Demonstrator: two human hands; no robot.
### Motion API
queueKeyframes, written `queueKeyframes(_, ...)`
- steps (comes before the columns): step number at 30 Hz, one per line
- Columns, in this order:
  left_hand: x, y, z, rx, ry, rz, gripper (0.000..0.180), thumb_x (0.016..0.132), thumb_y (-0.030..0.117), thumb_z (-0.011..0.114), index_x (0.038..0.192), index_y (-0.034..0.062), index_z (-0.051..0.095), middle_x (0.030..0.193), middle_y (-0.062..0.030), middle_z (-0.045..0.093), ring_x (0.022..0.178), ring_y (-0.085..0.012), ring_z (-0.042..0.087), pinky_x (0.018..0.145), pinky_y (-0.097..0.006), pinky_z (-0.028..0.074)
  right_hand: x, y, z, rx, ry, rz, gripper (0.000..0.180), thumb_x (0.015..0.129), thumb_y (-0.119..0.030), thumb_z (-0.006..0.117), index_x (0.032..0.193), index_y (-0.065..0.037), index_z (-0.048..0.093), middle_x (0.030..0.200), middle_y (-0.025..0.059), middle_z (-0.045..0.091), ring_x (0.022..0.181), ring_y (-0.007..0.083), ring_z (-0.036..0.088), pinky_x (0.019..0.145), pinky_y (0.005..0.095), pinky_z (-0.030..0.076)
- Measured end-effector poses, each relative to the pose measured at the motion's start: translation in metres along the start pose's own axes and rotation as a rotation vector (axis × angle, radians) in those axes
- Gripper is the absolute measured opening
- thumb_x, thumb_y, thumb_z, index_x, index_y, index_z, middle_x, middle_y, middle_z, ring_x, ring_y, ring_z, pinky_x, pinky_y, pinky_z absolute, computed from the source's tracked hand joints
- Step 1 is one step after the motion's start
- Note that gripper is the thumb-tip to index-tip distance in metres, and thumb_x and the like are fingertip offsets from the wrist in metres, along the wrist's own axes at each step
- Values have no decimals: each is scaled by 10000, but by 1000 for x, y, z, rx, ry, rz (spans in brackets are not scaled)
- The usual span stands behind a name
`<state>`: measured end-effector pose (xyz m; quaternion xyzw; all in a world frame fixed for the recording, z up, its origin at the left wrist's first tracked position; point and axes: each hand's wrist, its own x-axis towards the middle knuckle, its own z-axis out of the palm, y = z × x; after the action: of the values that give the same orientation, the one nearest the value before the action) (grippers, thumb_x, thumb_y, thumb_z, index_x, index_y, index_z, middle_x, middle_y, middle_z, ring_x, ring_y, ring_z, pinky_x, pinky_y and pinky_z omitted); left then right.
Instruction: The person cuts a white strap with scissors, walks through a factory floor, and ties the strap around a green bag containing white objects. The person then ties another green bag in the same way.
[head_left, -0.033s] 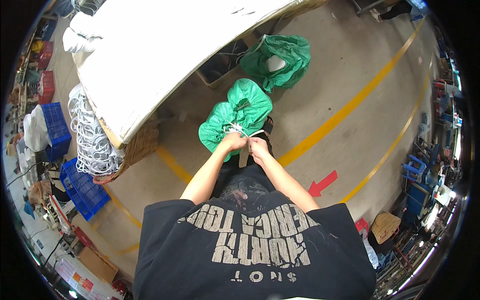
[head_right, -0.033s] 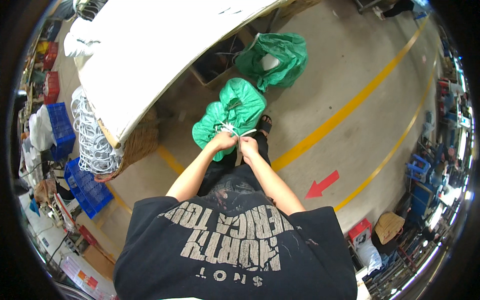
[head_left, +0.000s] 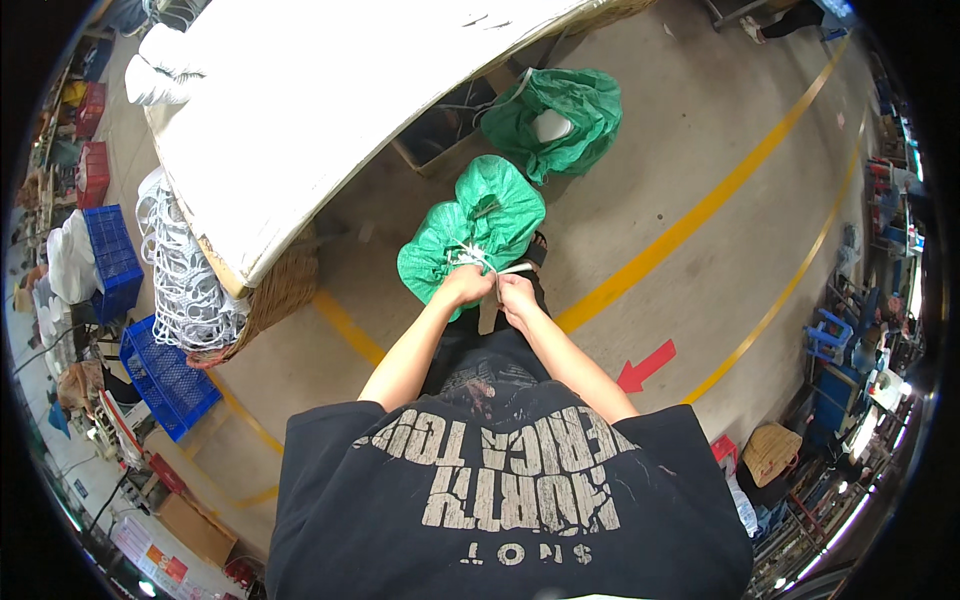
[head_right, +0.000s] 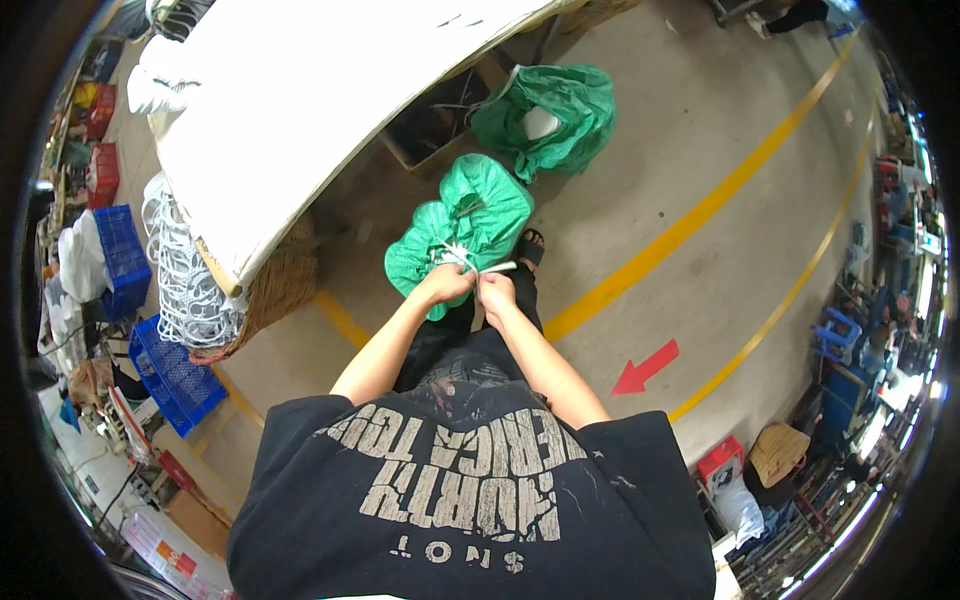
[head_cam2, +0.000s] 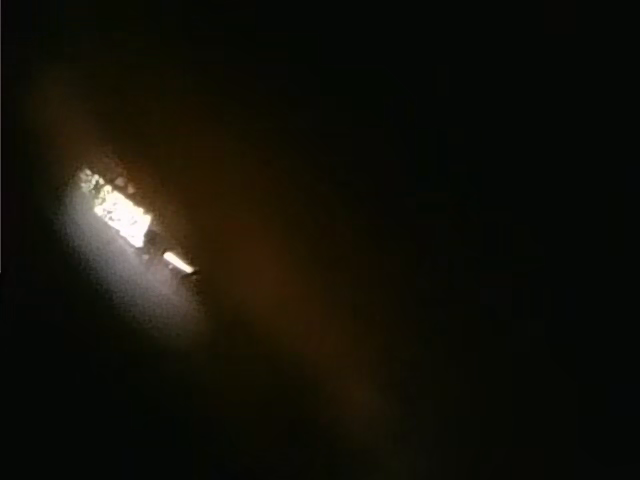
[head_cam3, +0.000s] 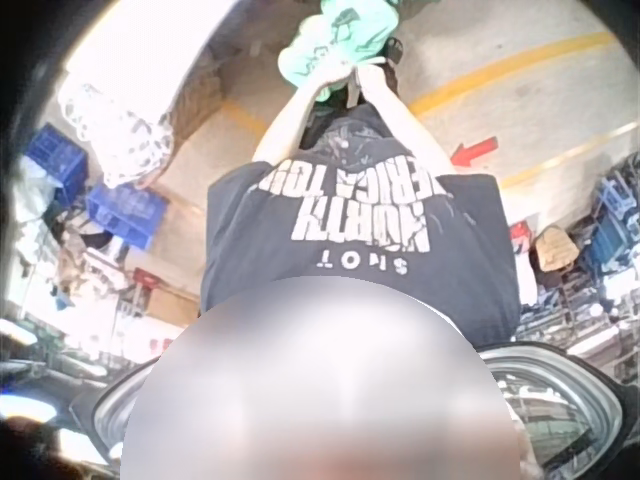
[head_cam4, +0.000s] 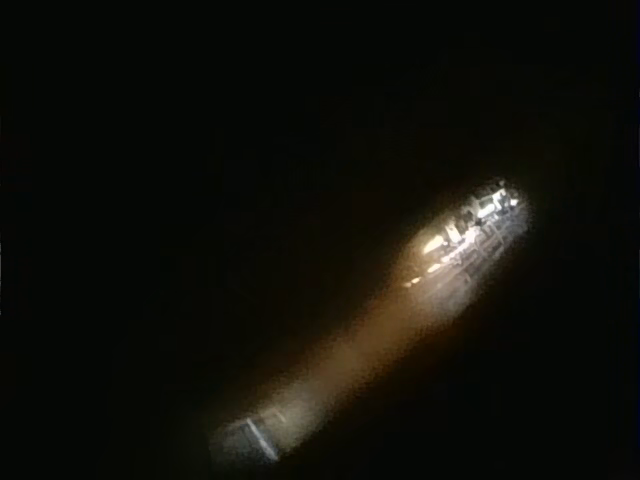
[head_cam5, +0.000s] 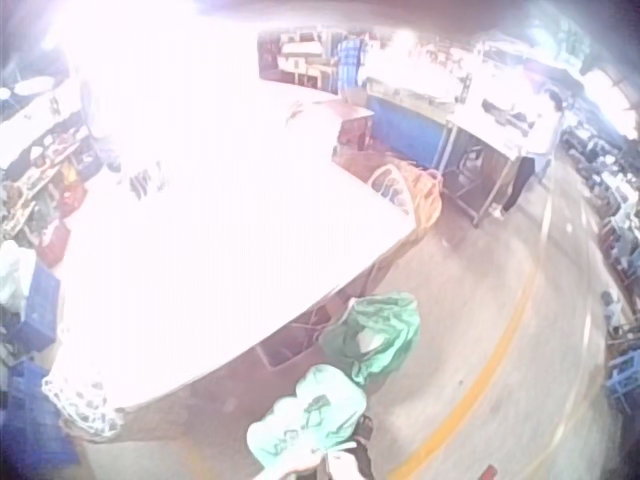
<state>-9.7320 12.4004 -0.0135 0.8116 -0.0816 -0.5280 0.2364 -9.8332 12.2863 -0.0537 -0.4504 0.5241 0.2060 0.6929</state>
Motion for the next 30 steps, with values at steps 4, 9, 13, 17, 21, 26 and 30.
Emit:
queueKeyframes(4,-30,8,-9,102,127,105,462,857,364,554,1105,-18,632,1212,-263,574,1142,-447,545,987,-495,443,0,-5,15,226,-63,-119,148,968,-153,573,1003,-26,642,799,36,623,639,124,579,525,291,474)
queueKeyframes(9,-49,13,-6,21,165,108,424,854,312,555,1120,-10,627,1110,-265,637,1060,-415,613,948,-478,471,-11,-16,18,252,-126,69,241,1013,-299,491,1043,-99,622,812,5,608,662,141,588,556,323,510)
queueKeyframes(13,-45,3,-5,-174,201,4,400,879,249,535,1182,-8,586,1008,-262,681,997,-397,654,906,-464,490,-16,-26,25,320,-182,186,305,1013,-396,436,1048,-154,618,836,-2,589,732,146,562,625,342,496)
queueKeyframes(17,-22,-13,-3,-376,226,-93,450,939,336,503,1215,-16,552,1072,-278,667,1035,-405,643,907,-483,482,-15,-28,29,322,-212,211,352,1002,-467,401,1065,-184,601,848,-11,534,775,152,499,702,383,459)
queueKeyframes(21,-8,-11,8,-274,266,-155,437,916,390,576,1071,-14,630,994,-233,693,959,-385,665,847,-442,503,-12,-26,12,240,-177,202,392,1003,-482,395,1034,-153,605,836,-15,513,735,145,476,679,373,449)
queueKeyframes(26,4,-11,21,-313,384,-124,302,915,284,576,966,-12,611,969,-266,672,958,-434,640,845,-478,499,-31,-38,-10,59,-173,157,392,994,-451,454,1148,-110,572,955,15,558,750,140,527,688,356,483)
queueKeyframes(30,10,-39,-12,-806,762,-107,130,944,160,527,953,35,563,901,-134,650,846,-304,641,795,-443,512,-47,-57,-5,-582,150,-381,438,934,-255,559,1315,-45,510,1064,94,569,853,181,579,746,328,514)
